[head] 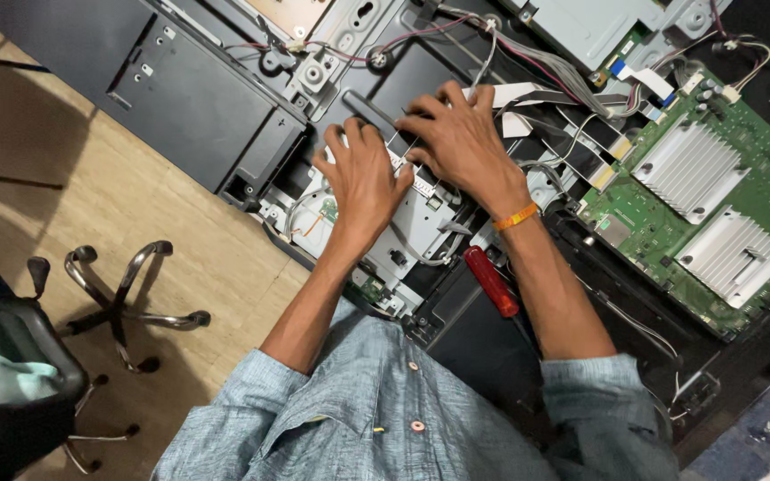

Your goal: The person disassembles an electronic device, removes a circuit board, and uses a multimeter to test electrical connections on the board. The person handles wires, a screwdriver, and the multimeter throughout the process.

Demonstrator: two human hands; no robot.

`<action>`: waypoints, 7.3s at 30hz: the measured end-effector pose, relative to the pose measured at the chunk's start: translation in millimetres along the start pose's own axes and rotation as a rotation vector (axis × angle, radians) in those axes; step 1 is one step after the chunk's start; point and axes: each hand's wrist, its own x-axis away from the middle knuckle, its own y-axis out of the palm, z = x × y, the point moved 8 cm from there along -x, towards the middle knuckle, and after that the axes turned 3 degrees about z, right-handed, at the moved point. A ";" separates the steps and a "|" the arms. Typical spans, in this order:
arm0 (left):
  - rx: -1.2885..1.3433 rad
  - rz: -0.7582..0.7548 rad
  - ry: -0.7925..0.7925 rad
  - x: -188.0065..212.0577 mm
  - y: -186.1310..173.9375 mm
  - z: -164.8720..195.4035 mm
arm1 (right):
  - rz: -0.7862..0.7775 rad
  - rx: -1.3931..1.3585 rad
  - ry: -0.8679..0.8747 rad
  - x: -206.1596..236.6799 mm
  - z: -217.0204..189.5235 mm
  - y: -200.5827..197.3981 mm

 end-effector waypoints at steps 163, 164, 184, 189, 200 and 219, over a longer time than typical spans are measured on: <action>0.521 -0.391 0.301 86.8 -101.4 -192.6 | 0.350 -0.268 0.909 140.6 -219.1 19.8; 0.513 -0.338 0.380 83.6 -113.0 -184.5 | 0.354 -0.307 0.950 144.9 -217.8 22.0; 0.620 -0.642 0.772 45.5 -113.9 -132.7 | 0.188 -0.662 1.167 159.5 -191.1 13.3; 0.561 -0.595 0.809 56.9 -114.3 -138.8 | 0.290 -0.338 0.998 138.9 -231.5 3.8; 0.341 -0.473 0.956 64.2 -114.9 -135.2 | 0.295 -0.180 0.923 132.8 -243.0 18.3; 0.385 -0.616 1.008 47.9 -113.1 -129.5 | 0.620 -0.157 0.941 176.7 -271.2 43.0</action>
